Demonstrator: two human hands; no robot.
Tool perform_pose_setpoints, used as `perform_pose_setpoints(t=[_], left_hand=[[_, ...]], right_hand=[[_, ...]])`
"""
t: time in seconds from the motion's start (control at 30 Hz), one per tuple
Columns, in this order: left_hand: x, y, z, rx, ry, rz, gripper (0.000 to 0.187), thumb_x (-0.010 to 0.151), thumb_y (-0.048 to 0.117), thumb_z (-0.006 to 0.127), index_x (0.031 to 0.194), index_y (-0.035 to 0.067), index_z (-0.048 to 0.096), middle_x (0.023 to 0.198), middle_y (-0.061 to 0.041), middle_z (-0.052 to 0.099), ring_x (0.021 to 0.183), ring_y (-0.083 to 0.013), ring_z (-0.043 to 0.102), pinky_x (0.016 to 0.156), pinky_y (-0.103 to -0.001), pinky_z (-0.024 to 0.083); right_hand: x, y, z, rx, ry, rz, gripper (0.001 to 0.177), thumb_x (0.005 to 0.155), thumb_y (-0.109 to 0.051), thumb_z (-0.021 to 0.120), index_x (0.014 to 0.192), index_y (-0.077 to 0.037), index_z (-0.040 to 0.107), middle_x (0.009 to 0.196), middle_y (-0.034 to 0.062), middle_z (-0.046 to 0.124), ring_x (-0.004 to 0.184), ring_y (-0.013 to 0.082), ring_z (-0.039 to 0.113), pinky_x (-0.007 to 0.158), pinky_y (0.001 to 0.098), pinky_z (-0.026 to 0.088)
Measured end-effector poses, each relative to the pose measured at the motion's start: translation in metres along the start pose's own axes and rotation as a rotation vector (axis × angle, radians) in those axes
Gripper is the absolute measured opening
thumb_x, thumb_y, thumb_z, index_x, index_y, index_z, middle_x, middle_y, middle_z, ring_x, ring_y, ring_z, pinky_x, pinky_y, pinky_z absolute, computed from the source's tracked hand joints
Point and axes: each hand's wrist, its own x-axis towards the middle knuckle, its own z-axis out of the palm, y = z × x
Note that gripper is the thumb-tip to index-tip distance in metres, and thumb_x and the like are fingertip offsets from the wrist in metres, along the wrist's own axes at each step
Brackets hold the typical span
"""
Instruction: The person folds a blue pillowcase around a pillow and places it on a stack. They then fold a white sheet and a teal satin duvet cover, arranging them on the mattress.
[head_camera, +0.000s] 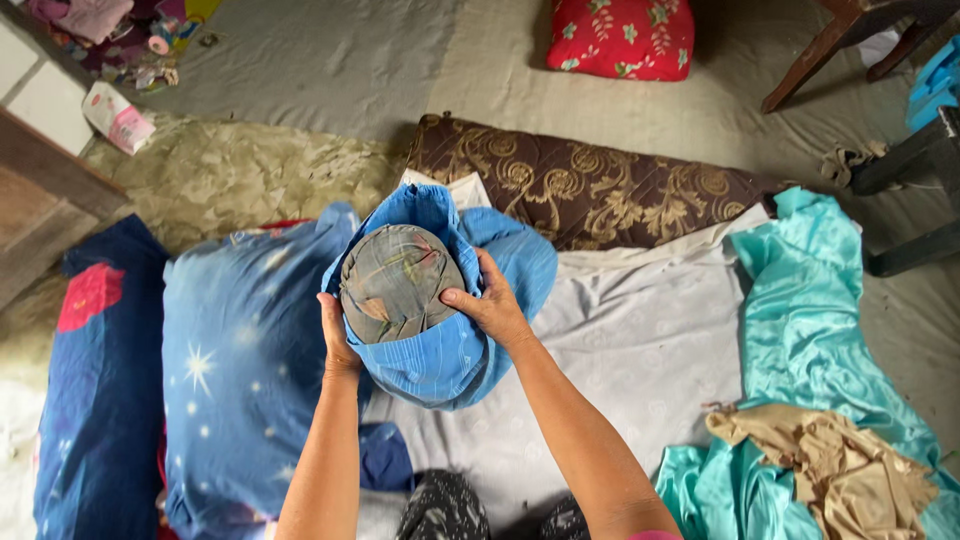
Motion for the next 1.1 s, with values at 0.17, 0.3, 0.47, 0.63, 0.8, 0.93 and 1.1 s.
perform_pose_setpoints(t=[0.17,0.3,0.47,0.63,0.8,0.93,1.1], left_hand=[[-0.089,-0.006,-0.044,-0.102,0.025,-0.254,0.096,0.089,0.078,0.039,0.155,0.008,0.041,0.152,-0.010,0.052,0.136,-0.0288,0.053,0.113,-0.043,0.043],[-0.165,0.030,-0.064,0.151,0.151,-0.316,0.088,0.095,0.071,0.043,0.153,0.006,0.044,0.149,-0.011,0.057,0.137,-0.0275,0.053,0.112,-0.039,0.044],[-0.249,0.103,-0.096,0.524,0.458,-0.505,0.064,0.100,0.053,0.055,0.144,0.007,0.060,0.142,-0.014,0.063,0.133,-0.0287,0.054,0.108,-0.043,0.040],[-0.278,0.121,-0.139,0.667,0.342,-0.398,0.050,0.095,0.040,0.061,0.141,0.019,0.059,0.138,-0.002,0.061,0.126,-0.0211,0.056,0.106,-0.048,0.042],[-0.219,-0.002,-0.172,0.758,0.073,-0.296,0.050,0.093,0.032,0.072,0.137,0.010,0.065,0.123,-0.011,0.072,0.116,-0.0253,0.064,0.102,-0.036,0.048],[-0.188,-0.090,-0.137,1.204,-0.037,-0.177,0.060,0.084,0.043,0.081,0.133,0.012,0.066,0.127,-0.013,0.070,0.120,-0.0307,0.064,0.100,-0.038,0.049],[-0.176,-0.121,-0.087,1.633,0.027,-0.078,0.073,0.067,0.046,0.089,0.129,0.013,0.068,0.122,-0.020,0.068,0.112,-0.0434,0.063,0.087,-0.058,0.047]], right_hand=[[-0.086,0.024,0.031,-0.213,-0.021,-0.100,0.079,0.079,-0.032,0.091,0.143,-0.007,0.053,0.135,0.0075,0.062,0.130,0.0194,0.055,0.114,0.0344,0.042],[-0.149,0.045,0.050,-0.519,0.077,0.002,0.086,0.072,-0.046,0.092,0.140,-0.006,0.057,0.132,0.0113,0.066,0.125,0.0225,0.060,0.110,0.0364,0.048],[-0.220,0.096,0.048,-0.712,-0.090,0.223,0.102,0.061,-0.050,0.096,0.141,-0.005,0.051,0.141,0.0184,0.057,0.130,0.0301,0.056,0.107,0.0413,0.047],[-0.229,0.158,0.011,-0.654,-0.003,0.528,0.085,0.064,-0.048,0.089,0.134,-0.009,0.061,0.139,0.0146,0.059,0.126,0.0268,0.059,0.099,0.0412,0.052],[-0.208,0.233,-0.056,-0.587,0.269,0.547,0.074,0.073,-0.050,0.086,0.128,-0.005,0.067,0.132,0.0168,0.066,0.118,0.0239,0.063,0.095,0.0366,0.053],[-0.194,0.250,-0.103,-0.613,0.517,0.620,0.079,0.072,-0.053,0.085,0.130,-0.005,0.063,0.129,0.0181,0.065,0.107,0.0242,0.066,0.088,0.0379,0.055],[-0.159,0.262,-0.124,-0.753,0.752,0.661,0.091,0.074,-0.062,0.088,0.132,0.001,0.057,0.117,0.0199,0.068,0.101,0.0244,0.066,0.085,0.0368,0.054]])
